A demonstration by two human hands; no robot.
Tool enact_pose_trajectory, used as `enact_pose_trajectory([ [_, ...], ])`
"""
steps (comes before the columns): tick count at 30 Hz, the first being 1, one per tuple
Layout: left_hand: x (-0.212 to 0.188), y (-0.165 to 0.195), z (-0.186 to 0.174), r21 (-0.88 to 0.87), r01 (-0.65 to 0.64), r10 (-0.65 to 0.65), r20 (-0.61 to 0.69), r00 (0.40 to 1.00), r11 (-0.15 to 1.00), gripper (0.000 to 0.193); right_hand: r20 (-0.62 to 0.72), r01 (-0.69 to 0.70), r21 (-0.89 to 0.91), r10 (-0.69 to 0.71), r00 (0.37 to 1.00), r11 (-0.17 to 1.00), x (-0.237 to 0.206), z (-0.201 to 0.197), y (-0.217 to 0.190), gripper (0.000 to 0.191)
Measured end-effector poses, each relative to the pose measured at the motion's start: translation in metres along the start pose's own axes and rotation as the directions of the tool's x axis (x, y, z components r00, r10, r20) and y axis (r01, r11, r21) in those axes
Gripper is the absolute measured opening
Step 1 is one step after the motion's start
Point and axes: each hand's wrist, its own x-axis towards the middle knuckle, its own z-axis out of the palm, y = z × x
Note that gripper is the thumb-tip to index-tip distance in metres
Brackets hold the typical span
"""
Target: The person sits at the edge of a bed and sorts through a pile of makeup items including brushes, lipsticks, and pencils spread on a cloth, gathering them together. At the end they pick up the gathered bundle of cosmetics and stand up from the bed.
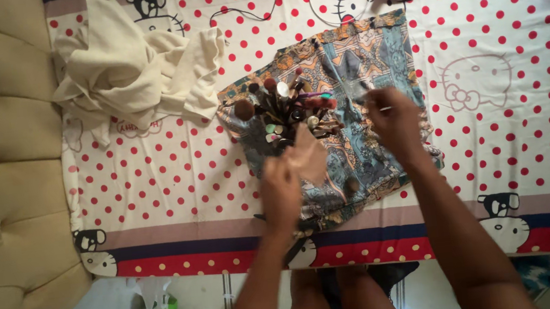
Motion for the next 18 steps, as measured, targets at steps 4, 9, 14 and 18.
enact_pose_trajectory([
  [4, 0.053, 0.017, -0.043, 0.028, -0.105, 0.109, -0.192, 0.975, 0.994, 0.02, 0.204, 0.292, -0.185, -0.254, 0.945, 0.938, 0.004, 0.046, -0.047, 0.015],
  [9, 0.08, 0.035, -0.055, -0.012, -0.255, 0.231, -0.38, 0.896, 0.967, 0.016, 0.456, 0.401, -0.411, -0.195, 0.868, 0.819, 0.019, 0.118, -0.051, 0.011],
  [14, 0.086, 0.029, -0.051, -0.26, -0.179, 0.062, -0.401, 0.914, 0.949, 0.014, 0.555, 0.414, -0.522, -0.072, 0.829, 0.746, 0.03, 0.127, -0.072, 0.021],
  [18, 0.094, 0.005, -0.037, -0.669, -0.131, -0.145, -0.34, 0.929, 0.732, 0.015, 0.402, -0.104, -0.129, 0.148, 0.904, 0.986, 0.017, 0.086, -0.091, 0.039],
])
